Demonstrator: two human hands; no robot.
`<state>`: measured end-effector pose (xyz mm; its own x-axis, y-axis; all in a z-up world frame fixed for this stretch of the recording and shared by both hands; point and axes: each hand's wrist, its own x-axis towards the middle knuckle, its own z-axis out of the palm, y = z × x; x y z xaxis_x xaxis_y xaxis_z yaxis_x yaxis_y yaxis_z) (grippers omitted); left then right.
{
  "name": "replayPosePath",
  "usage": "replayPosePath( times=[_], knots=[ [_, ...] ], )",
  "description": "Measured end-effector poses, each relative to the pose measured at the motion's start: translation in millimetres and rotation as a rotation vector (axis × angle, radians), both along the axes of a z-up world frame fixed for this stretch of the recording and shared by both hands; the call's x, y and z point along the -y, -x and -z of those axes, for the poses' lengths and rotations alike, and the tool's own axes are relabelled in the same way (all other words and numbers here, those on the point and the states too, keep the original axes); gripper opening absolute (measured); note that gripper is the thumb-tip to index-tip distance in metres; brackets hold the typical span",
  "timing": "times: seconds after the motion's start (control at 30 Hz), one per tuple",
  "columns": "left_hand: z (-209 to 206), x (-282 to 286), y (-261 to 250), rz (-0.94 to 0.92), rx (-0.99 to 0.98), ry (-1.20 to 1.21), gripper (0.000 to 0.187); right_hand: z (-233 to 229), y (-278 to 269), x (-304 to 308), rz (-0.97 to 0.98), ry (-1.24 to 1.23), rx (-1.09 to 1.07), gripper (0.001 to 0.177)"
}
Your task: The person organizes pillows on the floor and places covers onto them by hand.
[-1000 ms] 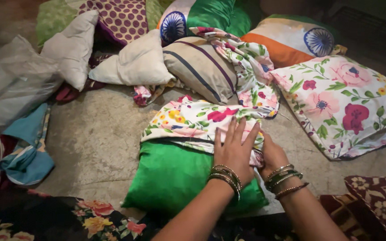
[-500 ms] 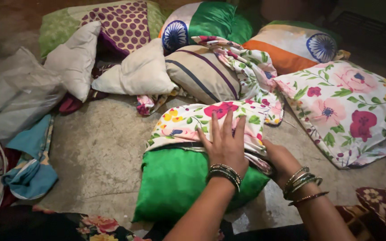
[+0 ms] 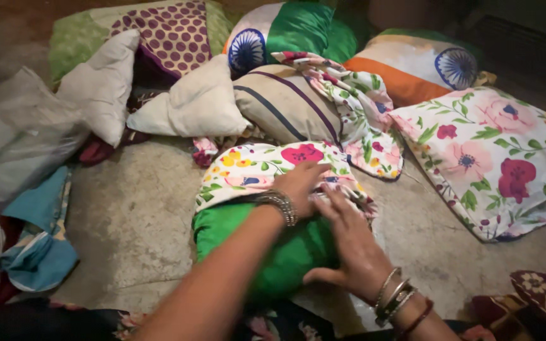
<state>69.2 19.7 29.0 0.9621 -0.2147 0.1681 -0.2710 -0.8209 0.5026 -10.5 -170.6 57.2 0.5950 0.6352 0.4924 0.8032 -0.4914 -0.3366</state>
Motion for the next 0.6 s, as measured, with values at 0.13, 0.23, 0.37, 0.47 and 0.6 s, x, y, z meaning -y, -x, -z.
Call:
replayPosePath(
  times=[0.13,0.23,0.37,0.47,0.6],
  knots=[
    [15,-106,25,0.012,0.210,-0.072,0.062,8,-1,-10,-0.055,0.108,-0.120,0.111],
    [23,-175,60,-0.271,0.145,-0.217,0.052,22,-6,-9,-0.016,0.173,-0.170,0.096],
    [77,-224,89,-0.694,-0.102,0.060,0.045,32,-4,-6,0.050,0.080,-0.236,0.066],
    [121,-233,95,-0.894,-0.653,1.147,0.039,28,-4,-22,0.132,0.102,-0.112,0.061],
    [113,-205,96,-0.826,-0.887,1.154,0.035,10,-15,-57,0.216,-0.029,-0.001,0.050]
  ],
)
